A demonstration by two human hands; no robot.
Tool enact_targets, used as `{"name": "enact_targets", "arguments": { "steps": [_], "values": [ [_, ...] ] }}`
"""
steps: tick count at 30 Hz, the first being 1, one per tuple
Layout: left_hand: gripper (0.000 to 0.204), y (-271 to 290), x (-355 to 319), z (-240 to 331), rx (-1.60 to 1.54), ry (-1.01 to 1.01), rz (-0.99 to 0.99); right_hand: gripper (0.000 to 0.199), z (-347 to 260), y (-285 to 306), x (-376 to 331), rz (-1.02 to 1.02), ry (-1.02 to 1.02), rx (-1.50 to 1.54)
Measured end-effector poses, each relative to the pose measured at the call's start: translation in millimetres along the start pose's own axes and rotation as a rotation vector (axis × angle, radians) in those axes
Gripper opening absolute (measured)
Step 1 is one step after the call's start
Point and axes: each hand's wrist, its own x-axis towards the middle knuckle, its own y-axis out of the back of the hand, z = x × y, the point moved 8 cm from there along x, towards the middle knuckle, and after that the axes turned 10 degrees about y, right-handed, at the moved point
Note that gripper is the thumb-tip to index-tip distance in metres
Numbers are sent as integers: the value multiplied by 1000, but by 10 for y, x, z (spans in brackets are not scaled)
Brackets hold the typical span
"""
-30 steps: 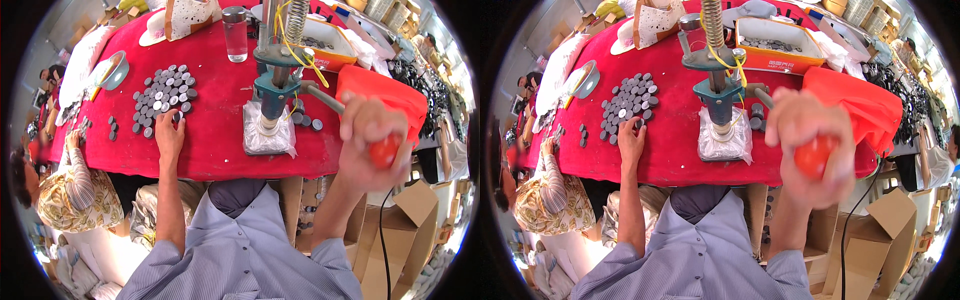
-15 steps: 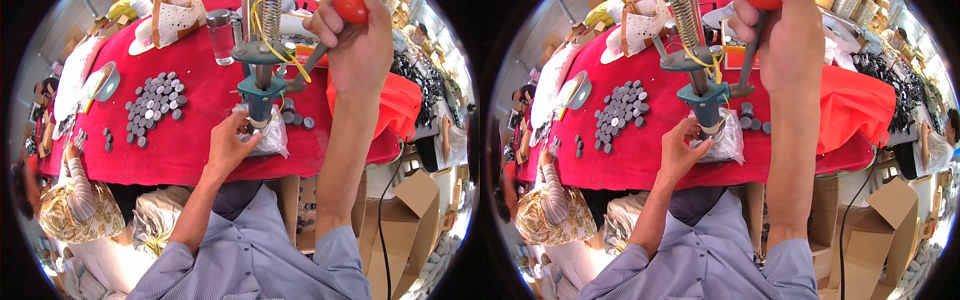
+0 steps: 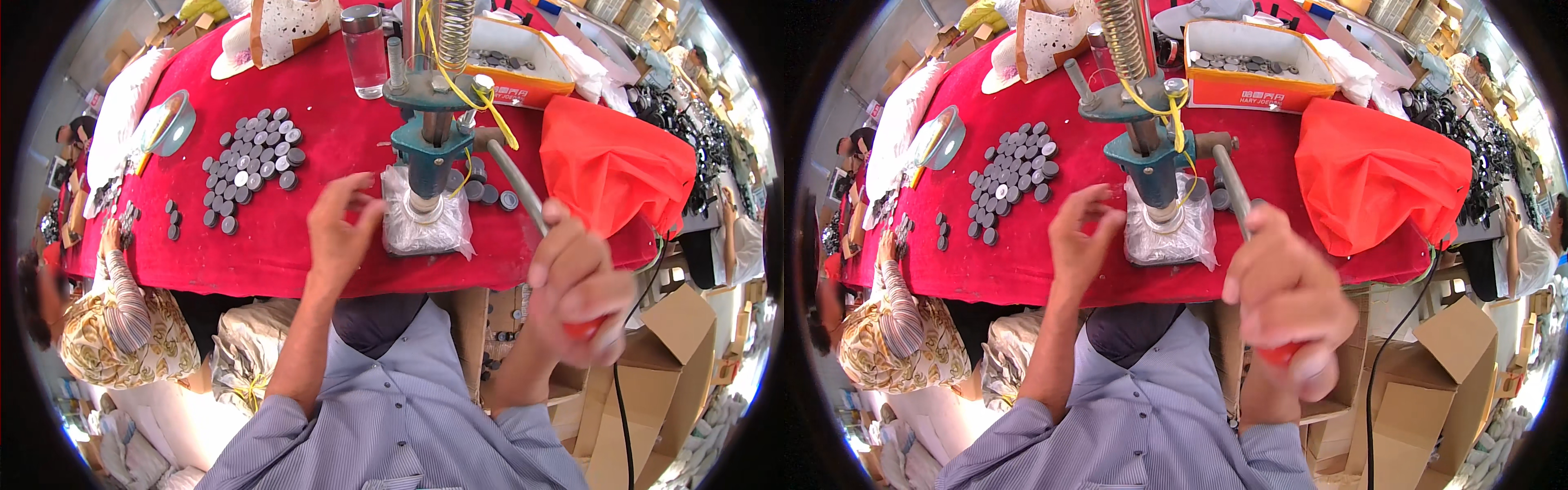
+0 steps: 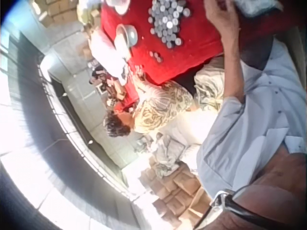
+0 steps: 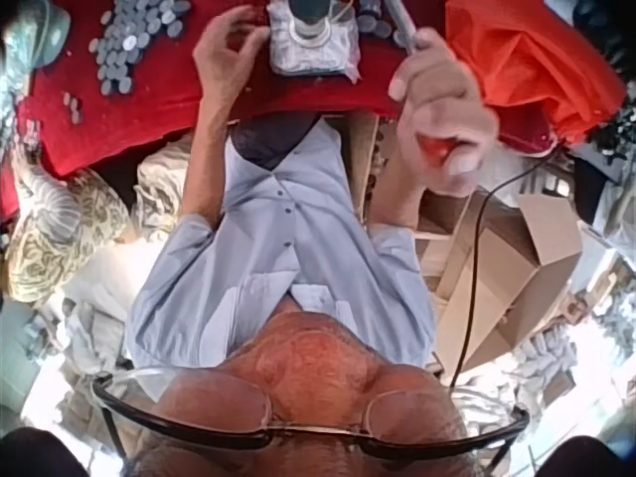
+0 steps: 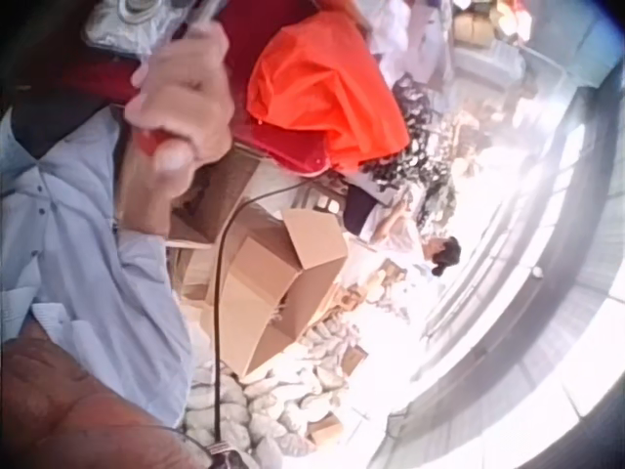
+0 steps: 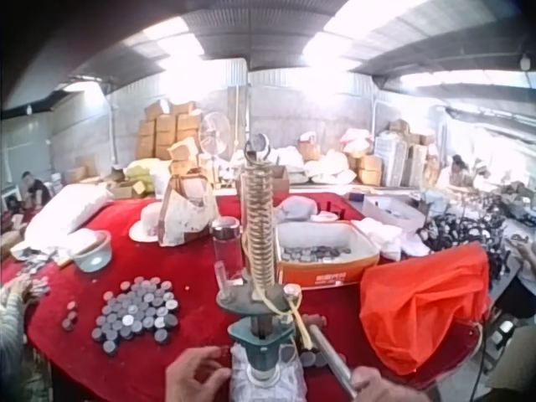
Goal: Assembling small circular components using a manual hand-operated press at a workbench.
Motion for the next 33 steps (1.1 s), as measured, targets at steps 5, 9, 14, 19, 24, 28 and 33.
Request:
{"name": "enact_targets", "arguments": {
  "steps": [5, 9, 14, 19, 24, 28, 33],
  "values": [
    [33, 849, 269, -566, 599, -11, 331, 44, -41, 53, -331, 111, 51, -111],
    [32, 859, 397, -793, 718, 42, 283, 44, -21, 89, -371, 142, 71, -132],
    [28, 797, 426, -803, 644, 36, 231, 43, -40, 67, -360, 140, 58, -145],
    [25, 705, 282, -588, 526, -47, 249, 36, 24, 79, -494, 230, 105, -85],
    [34, 229, -25, -368, 59, 123, 60, 44, -20, 81, -367, 100, 95, -132],
    [42, -119, -117, 15, 34, 52, -50, 44, -55, 72, -237, 82, 107, -129],
    [45, -232, -106, 125, 15, -11, -68, 42, -3, 65, 236, 55, 111, -27]
  ]
}}
